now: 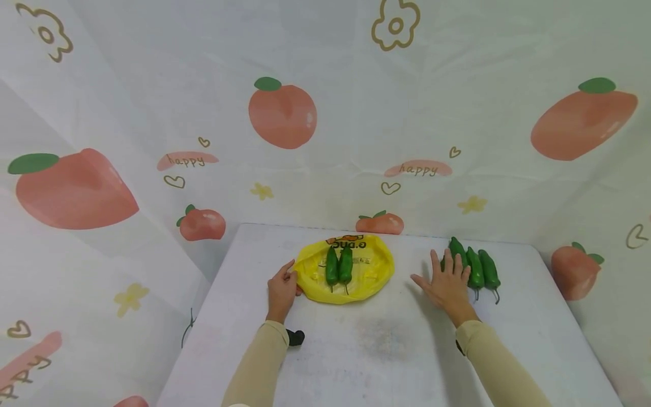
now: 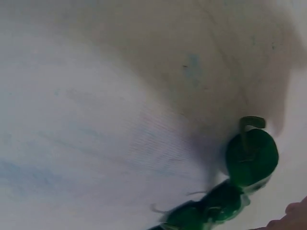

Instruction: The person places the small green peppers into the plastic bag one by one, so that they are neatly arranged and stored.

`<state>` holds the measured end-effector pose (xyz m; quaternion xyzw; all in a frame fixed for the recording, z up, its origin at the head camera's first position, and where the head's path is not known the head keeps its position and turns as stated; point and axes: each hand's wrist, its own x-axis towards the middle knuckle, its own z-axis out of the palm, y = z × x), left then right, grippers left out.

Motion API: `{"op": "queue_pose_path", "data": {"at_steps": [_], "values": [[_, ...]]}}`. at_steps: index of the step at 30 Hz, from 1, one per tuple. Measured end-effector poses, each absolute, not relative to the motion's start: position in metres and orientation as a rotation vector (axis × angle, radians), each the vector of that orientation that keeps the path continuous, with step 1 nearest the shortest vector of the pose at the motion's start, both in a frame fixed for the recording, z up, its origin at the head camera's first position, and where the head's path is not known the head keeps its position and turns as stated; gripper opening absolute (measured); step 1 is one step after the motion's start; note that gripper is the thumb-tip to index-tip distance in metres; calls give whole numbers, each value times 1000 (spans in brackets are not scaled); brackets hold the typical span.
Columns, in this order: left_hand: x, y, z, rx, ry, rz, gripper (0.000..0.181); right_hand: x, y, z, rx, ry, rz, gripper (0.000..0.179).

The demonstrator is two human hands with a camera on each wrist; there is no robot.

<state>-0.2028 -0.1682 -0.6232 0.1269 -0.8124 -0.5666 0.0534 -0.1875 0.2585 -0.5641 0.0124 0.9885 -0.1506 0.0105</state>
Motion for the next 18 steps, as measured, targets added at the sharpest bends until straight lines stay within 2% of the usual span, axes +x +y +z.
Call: {"op": "queue_pose_path", "data": {"at_steps": [10,18], "values": [[-205,-168,-628,394,-2474,-1716,41,-178,273,-578,115,3111,-481,102],[-204,-168,-626,387,-2481,-1700,42,-175,276,-579,149,3108,-564,92]]}}
